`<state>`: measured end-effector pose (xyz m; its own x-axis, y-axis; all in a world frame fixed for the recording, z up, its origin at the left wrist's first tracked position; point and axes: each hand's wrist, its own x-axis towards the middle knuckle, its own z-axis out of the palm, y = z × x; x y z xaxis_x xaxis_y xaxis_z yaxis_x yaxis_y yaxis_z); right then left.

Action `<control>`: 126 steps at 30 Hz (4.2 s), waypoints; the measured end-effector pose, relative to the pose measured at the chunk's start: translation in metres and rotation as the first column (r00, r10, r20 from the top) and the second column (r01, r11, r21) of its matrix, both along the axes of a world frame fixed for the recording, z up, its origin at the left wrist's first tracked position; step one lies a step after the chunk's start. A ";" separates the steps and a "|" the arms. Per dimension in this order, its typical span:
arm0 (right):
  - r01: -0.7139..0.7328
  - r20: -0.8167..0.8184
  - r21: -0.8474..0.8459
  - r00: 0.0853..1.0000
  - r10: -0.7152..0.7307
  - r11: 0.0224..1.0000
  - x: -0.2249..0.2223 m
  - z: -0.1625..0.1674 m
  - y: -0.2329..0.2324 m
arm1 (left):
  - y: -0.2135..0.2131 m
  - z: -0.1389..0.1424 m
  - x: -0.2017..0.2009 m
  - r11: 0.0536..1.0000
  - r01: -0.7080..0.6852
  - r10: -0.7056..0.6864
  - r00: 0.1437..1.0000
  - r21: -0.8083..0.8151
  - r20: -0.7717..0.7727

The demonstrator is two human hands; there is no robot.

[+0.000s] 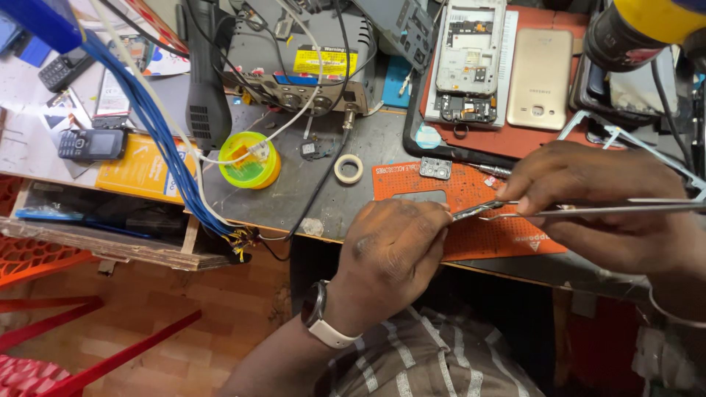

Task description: The person works on a disassembled smartphone at a cluttered repair bench, using tweezers and a metal pry tool to manipulate components on the phone's midframe. They then align the phone body, press its parts together, and power the phone on, with its screen lighting up.

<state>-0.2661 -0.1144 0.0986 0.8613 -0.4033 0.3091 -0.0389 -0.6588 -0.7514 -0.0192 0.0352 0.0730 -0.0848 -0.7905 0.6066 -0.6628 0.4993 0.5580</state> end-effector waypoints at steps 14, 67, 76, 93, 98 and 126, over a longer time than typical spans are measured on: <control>0.039 0.034 0.029 0.999 -0.040 0.999 0.007 -0.026 -0.003 | -0.001 -0.016 -0.006 0.993 -0.065 0.067 0.998 -0.101 0.014; 0.237 0.092 0.518 0.940 -0.329 0.822 -0.017 -0.060 -0.049 | 0.011 -0.018 -0.022 0.975 -0.206 0.214 0.972 -0.085 0.097; 0.212 0.094 0.451 0.955 -0.282 0.867 -0.001 -0.026 0.008 | 0.011 -0.020 -0.020 0.976 -0.189 0.201 0.975 -0.111 0.099; 0.149 0.038 0.454 0.982 -0.186 0.878 -0.011 -0.037 0.016 | 0.008 -0.022 -0.018 0.972 -0.184 0.203 0.971 -0.144 0.126; 0.101 0.031 0.494 0.991 -0.133 0.864 -0.014 -0.041 0.014 | 0.007 -0.022 -0.020 0.964 -0.193 0.218 0.967 -0.181 0.130; 0.062 -0.099 0.319 0.995 -0.032 0.946 -0.025 -0.053 0.001 | 0.008 -0.027 -0.020 0.963 -0.192 0.221 0.964 -0.187 0.147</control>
<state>-0.2909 -0.1132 0.0452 0.8572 -0.5091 0.0774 -0.1423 -0.3786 -0.9146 -0.0394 0.0434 0.0464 -0.0405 -0.6879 0.7247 -0.8371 0.4194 0.3513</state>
